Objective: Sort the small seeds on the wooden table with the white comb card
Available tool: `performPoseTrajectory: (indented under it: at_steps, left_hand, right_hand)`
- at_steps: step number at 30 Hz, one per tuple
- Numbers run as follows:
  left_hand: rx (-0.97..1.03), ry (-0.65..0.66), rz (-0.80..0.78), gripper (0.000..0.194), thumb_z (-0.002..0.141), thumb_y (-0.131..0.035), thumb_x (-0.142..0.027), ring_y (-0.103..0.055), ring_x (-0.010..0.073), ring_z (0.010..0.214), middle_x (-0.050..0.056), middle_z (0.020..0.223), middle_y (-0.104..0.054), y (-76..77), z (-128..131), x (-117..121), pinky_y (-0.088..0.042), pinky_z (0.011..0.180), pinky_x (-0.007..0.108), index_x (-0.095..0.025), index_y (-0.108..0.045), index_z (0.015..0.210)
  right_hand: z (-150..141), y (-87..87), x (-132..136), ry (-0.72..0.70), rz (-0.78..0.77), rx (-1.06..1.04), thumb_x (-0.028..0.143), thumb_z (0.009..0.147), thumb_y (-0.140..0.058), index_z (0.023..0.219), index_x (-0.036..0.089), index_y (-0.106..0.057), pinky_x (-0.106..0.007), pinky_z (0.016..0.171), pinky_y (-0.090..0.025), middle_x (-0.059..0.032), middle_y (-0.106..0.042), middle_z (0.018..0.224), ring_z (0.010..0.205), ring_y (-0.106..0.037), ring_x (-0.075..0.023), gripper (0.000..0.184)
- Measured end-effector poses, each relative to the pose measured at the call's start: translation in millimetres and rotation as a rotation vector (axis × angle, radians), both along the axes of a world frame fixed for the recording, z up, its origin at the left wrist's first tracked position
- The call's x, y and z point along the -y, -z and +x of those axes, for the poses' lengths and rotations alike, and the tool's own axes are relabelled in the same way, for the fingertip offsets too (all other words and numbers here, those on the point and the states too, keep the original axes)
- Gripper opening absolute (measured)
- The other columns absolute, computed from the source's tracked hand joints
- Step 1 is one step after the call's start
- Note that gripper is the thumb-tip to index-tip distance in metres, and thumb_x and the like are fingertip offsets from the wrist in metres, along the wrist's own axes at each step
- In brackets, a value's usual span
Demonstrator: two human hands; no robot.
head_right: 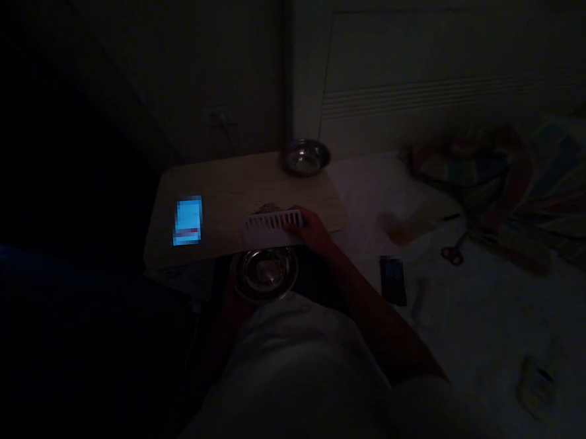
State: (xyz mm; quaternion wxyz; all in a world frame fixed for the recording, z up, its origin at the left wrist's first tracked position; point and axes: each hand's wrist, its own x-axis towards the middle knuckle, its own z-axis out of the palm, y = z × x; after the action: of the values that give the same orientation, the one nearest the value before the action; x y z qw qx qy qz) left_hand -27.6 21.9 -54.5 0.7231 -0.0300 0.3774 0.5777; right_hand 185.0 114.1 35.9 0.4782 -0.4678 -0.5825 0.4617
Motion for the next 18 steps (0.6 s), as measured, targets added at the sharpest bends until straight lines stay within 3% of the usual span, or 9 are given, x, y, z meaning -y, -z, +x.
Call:
performPoseTrajectory:
  at_steps: [2, 8, 18]
  left_hand:
    - [0.026, 0.018, -0.003, 0.027, 0.084, -0.051, -0.029, -0.055, 0.0262, 0.119, 0.009, 0.1, -0.073, -2.2, -0.4, -0.4, -0.032, 0.109, 0.044, -0.015, -0.069, 0.1]
    - [0.002, 0.028, -0.068, 0.028, 0.086, -0.048, -0.028, -0.057, 0.0242, 0.117, 0.007, 0.09, -0.075, -5.7, -0.9, -0.6, -0.033, 0.108, 0.042, -0.016, -0.068, 0.101]
    - [0.044, 0.048, -0.035, 0.032, 0.084, -0.05, -0.032, -0.051, 0.0274, 0.124, 0.01, 0.099, -0.073, -14.0, 2.7, 0.4, -0.03, 0.11, 0.043, -0.013, -0.068, 0.103]
  right_hand:
    - [1.9, 0.0, 0.1, 0.028, 0.001, -0.007, 0.033, 0.064, -0.072, 0.08, 0.02, -0.059, -0.024, 0.058, -0.041, 0.0034, -0.058, 0.07, 0.063, -0.051, -0.0123, 0.024]
    - [-1.9, -1.4, 3.6, 0.355, 0.081, -0.028, 0.031, 0.068, -0.067, 0.082, 0.02, -0.058, -0.027, 0.064, -0.045, 0.0007, -0.061, 0.076, 0.069, -0.055, -0.0145, 0.02]
    - [-30.6, 3.9, 21.8, 0.248, 0.136, 0.071, 0.033, 0.075, -0.062, 0.087, 0.02, -0.059, -0.029, 0.067, -0.045, -0.0007, -0.063, 0.081, 0.072, -0.056, -0.0167, 0.018]
